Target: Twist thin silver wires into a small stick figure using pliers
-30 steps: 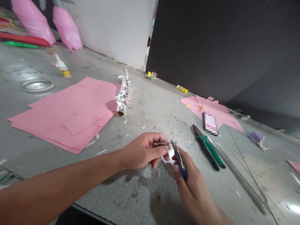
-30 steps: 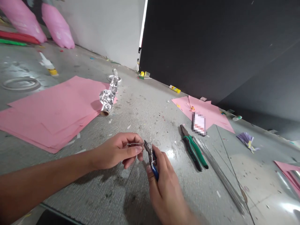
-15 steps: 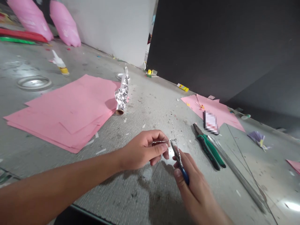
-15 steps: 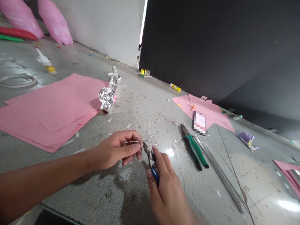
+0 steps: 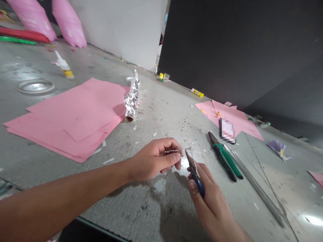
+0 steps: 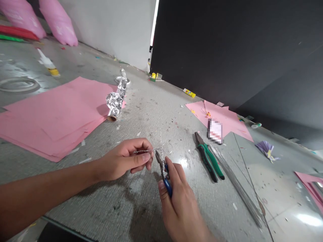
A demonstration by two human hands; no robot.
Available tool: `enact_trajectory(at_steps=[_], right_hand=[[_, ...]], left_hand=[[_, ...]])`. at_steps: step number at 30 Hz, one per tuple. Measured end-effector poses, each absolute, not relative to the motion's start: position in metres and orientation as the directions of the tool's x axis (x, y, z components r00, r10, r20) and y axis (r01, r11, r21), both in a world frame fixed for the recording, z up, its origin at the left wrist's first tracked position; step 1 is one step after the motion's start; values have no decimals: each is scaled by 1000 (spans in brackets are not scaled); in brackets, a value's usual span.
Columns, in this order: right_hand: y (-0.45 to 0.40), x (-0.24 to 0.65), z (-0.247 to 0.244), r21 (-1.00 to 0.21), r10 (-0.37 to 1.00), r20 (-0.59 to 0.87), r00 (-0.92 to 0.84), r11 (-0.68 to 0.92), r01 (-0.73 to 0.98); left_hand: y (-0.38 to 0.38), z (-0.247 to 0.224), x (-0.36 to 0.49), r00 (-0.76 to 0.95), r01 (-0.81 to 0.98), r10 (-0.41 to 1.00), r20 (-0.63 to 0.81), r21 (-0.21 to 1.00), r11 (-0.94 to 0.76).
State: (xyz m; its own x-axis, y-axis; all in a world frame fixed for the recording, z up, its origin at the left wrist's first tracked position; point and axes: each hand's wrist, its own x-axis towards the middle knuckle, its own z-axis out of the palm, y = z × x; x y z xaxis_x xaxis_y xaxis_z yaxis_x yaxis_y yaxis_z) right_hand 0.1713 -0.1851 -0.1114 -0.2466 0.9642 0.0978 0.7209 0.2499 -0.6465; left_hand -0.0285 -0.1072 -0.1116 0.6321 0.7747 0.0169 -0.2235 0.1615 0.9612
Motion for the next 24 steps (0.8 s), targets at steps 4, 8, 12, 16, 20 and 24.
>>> enact_trajectory(at_steps=[4,8,12,16,20,24], right_hand=[[-185,173,-115,-621,963,64,-261,243,745],[-185,176,-118,-628,958,36,-286,244,739],[-184,177,-117,-660,952,21,-305,242,711],[-184,176,-114,-687,954,22,-298,231,689],[-184,175,-112,-705,956,10,-295,216,676],[-184,175,-113,-707,961,25,-277,213,674]], left_hand=[[-106,-113,-29,655,-238,756,5,951,200],[-106,-115,-29,663,-280,748,29,936,212],[-106,-115,-30,708,-291,706,18,918,268],[-105,-114,-30,769,-256,639,-25,904,343],[-106,-113,-29,762,-239,647,-44,908,344],[-107,-111,-28,709,-177,702,-70,945,273]])
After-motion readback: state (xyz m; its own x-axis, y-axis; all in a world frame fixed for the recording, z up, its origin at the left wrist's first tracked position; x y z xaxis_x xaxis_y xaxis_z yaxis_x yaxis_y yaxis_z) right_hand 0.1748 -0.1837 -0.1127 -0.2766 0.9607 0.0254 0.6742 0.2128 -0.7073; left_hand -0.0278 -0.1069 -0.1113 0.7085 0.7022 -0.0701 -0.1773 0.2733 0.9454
